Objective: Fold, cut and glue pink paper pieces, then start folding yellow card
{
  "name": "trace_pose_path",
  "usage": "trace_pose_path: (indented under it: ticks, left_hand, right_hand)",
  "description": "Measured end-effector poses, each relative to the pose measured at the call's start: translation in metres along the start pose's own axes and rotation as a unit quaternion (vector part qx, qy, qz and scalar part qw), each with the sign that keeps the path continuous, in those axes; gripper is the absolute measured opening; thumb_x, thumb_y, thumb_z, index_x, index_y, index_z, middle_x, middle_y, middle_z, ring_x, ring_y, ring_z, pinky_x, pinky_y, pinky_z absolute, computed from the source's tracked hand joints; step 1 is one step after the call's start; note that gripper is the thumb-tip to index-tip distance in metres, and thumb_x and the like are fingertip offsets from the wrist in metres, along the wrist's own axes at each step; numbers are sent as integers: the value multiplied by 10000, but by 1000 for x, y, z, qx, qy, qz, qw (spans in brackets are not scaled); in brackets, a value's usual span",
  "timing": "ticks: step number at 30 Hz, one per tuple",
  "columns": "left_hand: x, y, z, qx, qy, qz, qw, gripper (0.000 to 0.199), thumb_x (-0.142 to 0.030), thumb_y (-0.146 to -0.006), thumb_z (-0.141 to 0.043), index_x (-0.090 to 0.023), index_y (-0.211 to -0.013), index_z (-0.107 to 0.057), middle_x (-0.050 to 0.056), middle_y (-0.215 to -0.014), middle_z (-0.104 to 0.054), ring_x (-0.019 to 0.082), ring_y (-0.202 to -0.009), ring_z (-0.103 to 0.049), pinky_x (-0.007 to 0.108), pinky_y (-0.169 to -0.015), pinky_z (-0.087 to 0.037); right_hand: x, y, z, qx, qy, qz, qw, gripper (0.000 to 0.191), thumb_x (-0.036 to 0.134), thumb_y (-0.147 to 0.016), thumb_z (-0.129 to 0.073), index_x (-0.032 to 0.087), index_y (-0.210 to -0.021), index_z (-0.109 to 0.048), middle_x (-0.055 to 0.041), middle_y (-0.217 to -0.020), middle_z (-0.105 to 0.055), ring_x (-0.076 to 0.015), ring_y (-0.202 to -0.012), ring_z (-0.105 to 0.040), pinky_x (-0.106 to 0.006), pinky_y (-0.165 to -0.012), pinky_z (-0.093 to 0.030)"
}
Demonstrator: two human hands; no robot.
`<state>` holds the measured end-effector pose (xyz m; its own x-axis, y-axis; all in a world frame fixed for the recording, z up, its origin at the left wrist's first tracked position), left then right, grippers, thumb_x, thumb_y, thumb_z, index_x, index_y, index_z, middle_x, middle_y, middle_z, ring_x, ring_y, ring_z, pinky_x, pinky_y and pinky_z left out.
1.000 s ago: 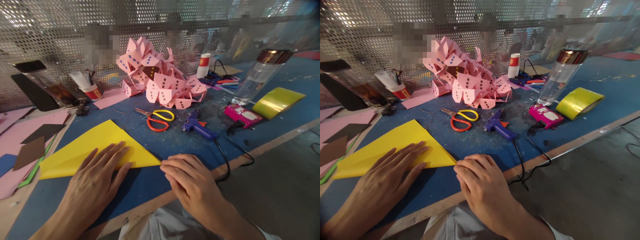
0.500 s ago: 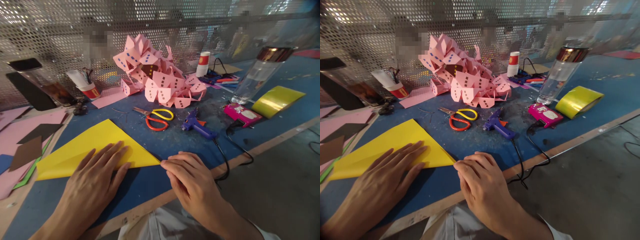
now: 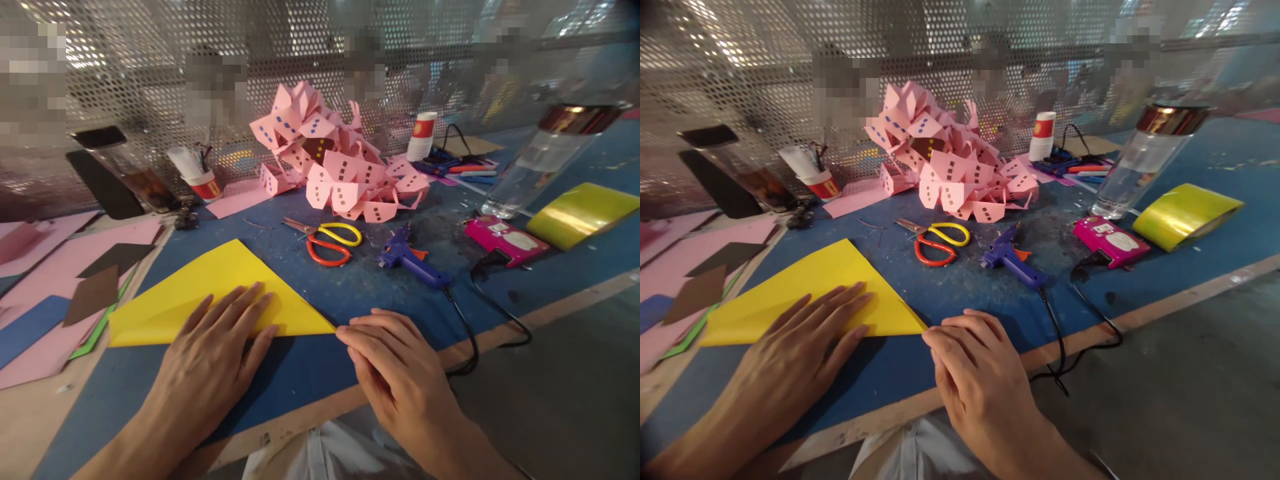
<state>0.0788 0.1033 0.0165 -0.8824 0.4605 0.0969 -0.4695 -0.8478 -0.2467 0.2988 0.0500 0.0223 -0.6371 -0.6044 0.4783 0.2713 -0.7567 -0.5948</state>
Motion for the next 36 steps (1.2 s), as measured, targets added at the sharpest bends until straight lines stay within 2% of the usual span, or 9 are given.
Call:
trace_pose_path:
  ticks: [11,23,30,36]
  left_hand:
    - [-3,0,5,2,-9,12,1000,509,-505,-998,-363,-225,-1406,-486,58,-1487,-516,293,-1371,-470,553,-1141,-340]
    - [-2,-1,3,8,-13,17,1000,510,-502,-991,-398,-237,-1419,-480,59,-1497,-502,296,-1388,-448,558,-1155,-318]
    - [-3,0,4,-3,-7,11,1000,501,-496,-991,-400,-230,-1406,-494,70,-1484,-519,303,-1367,-475,558,-1142,-337]
    - [-2,0,4,-20,6,9,1000,487,-491,-990,-390,-229,-1380,-519,81,-1470,-533,315,-1347,-496,557,-1134,-342]
  right_hand:
    - [-2,0,-3,-18,12,19,1000,335,29,-891,-564,197,-1169,-643,-28,-1040,-724,-185,-1011,-636,-417,-997,-479]
    - [0,-1,-2,-34,20,23,999,313,46,-895,-558,205,-1147,-654,-38,-1007,-729,-189,-992,-656,-419,-984,-501]
    - [0,-2,-4,-23,18,22,999,307,49,-903,-555,210,-1145,-652,-31,-1019,-727,-187,-992,-649,-425,-988,-483]
    - [6,-5,-5,6,42,19,999,345,125,-934,-550,201,-1266,-606,-58,-1185,-693,-205,-1128,-608,-433,-1038,-460]
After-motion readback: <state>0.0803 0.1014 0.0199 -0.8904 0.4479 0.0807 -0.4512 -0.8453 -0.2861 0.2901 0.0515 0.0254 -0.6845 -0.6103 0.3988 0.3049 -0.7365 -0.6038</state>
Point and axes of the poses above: each hand's wrist, its own y-axis away from the middle knuckle, its own z-axis out of the back of the hand, x = y × z, the point moved 6 cm from there along -y, towards the middle knuckle
